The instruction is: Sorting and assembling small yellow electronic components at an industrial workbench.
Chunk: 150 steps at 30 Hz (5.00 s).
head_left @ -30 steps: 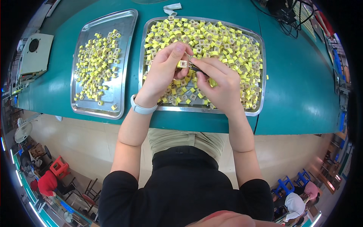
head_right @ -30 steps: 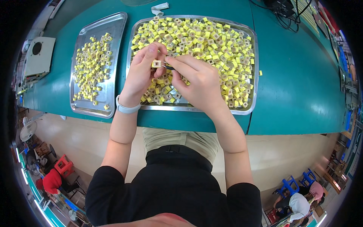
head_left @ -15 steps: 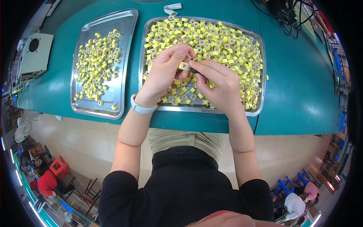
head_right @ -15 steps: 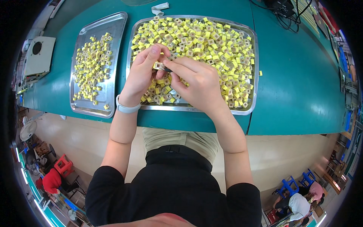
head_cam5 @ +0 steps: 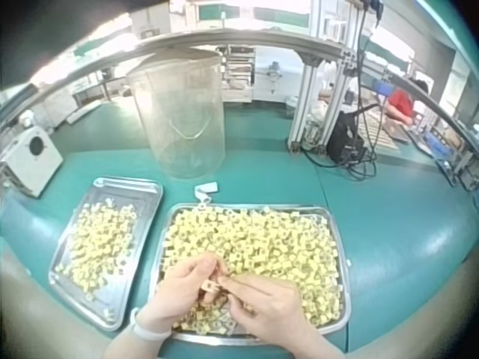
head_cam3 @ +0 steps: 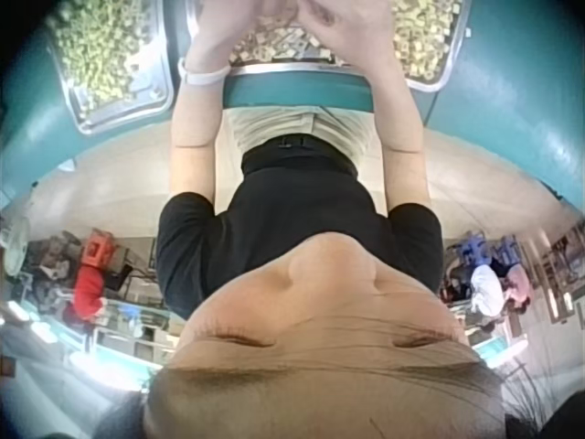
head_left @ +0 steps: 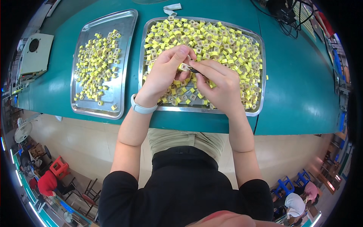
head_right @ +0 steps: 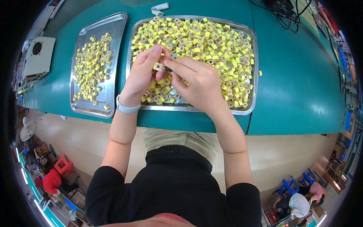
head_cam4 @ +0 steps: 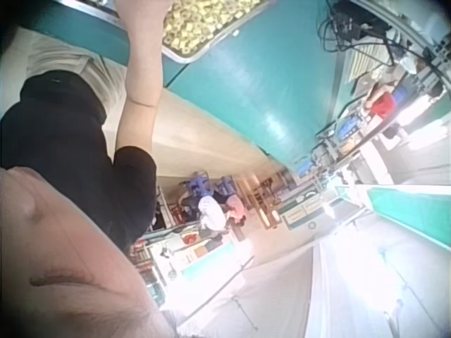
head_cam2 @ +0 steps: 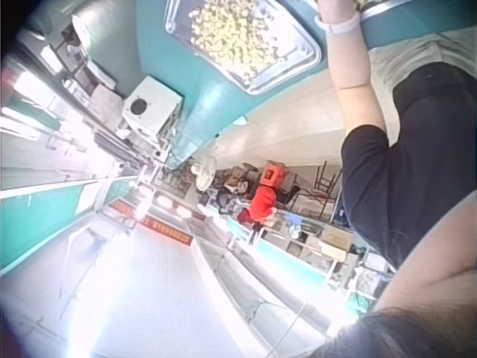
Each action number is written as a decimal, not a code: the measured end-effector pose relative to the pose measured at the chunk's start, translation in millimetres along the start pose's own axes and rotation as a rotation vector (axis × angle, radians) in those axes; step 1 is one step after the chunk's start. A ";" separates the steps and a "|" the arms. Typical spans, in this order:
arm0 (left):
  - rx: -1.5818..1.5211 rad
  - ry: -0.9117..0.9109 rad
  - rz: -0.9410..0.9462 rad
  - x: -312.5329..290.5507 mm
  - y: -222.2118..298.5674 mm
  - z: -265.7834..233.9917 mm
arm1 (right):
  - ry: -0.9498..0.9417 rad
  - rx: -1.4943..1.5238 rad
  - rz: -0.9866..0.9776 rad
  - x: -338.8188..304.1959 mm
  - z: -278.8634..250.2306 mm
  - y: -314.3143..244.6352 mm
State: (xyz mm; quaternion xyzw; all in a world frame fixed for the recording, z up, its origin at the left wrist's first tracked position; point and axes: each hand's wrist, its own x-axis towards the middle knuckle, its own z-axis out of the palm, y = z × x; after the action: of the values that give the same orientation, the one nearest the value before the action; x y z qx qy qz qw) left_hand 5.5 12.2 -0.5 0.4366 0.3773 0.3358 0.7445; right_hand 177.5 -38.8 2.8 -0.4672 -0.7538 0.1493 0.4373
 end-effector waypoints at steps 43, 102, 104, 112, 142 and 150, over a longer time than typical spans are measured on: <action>0.033 -0.107 -0.013 2.8 3.1 -9.3 | 0.225 0.098 0.241 4.6 -7.0 -2.1; -0.143 -0.034 0.003 2.5 -6.2 -2.5 | 0.131 0.087 0.142 2.0 -5.1 -5.1; -0.082 -0.021 0.020 0.7 -3.9 -5.0 | 0.127 0.086 0.134 1.8 -5.9 -5.0; 0.133 -0.072 0.176 1.7 -3.9 -17.2 | 0.022 0.116 0.127 2.7 -12.2 -7.2; 0.086 -0.134 0.056 3.1 -4.3 -23.7 | -0.009 0.124 0.163 1.1 -14.5 -6.8; 0.096 0.005 0.000 -0.1 -2.5 -9.8 | -0.011 0.084 0.136 0.1 -13.4 -4.5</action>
State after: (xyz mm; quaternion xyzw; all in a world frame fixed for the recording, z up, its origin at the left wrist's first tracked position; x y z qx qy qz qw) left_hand -2.5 15.0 -6.0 0.4709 0.3950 0.3185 0.7217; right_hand 185.6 -43.5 13.3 -0.4978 -0.7157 0.2130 0.4412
